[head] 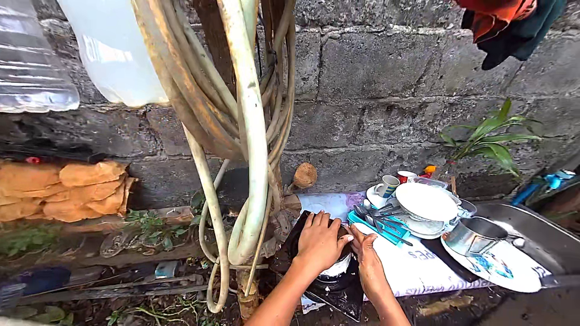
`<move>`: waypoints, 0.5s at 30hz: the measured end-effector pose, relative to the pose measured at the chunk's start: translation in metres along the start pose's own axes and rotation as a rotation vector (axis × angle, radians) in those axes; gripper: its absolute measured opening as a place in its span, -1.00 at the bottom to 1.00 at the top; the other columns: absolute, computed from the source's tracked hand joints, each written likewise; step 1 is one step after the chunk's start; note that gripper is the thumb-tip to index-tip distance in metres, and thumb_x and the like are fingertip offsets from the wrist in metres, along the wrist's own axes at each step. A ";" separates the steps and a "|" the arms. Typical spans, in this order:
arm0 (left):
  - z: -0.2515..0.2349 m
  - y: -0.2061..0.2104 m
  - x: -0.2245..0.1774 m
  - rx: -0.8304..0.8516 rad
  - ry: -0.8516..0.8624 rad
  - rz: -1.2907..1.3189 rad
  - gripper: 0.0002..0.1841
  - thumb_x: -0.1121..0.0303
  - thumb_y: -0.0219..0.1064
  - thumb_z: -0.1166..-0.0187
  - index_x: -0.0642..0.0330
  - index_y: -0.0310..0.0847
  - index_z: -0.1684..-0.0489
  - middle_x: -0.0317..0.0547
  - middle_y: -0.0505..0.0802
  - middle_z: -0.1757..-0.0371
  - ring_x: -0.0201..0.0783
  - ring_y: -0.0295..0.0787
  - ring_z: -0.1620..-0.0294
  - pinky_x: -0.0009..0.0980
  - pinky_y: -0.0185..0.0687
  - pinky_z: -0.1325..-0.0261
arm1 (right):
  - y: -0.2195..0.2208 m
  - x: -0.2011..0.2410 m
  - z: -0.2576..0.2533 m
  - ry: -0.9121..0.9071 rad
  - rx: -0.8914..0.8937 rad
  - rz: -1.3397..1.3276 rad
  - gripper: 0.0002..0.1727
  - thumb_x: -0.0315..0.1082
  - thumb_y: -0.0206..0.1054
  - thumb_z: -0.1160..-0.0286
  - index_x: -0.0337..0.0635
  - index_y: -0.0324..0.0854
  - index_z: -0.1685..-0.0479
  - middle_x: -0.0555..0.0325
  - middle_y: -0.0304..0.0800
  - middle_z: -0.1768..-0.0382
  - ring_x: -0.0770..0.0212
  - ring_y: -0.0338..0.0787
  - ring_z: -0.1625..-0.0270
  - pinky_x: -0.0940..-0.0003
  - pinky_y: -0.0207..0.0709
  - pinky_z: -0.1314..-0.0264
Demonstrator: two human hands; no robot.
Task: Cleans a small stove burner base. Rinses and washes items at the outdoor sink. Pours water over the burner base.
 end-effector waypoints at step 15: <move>-0.004 0.002 0.005 -0.001 -0.016 -0.042 -0.29 -0.29 -0.14 -0.77 -0.11 0.31 -0.78 0.00 0.39 -0.78 0.00 0.07 -0.87 0.09 -0.26 -0.89 | -0.092 0.005 -0.055 -0.134 0.224 0.232 -0.52 -0.16 0.27 -0.68 -0.33 0.59 -0.40 -0.04 0.75 -0.36 0.22 0.74 -0.41 0.28 0.57 -0.55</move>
Point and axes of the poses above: each hand's wrist, its own z-axis away from the middle knuckle, its own y-axis out of the palm, x = y × z, the point moved 3 cm from there along -z, towards the middle knuckle
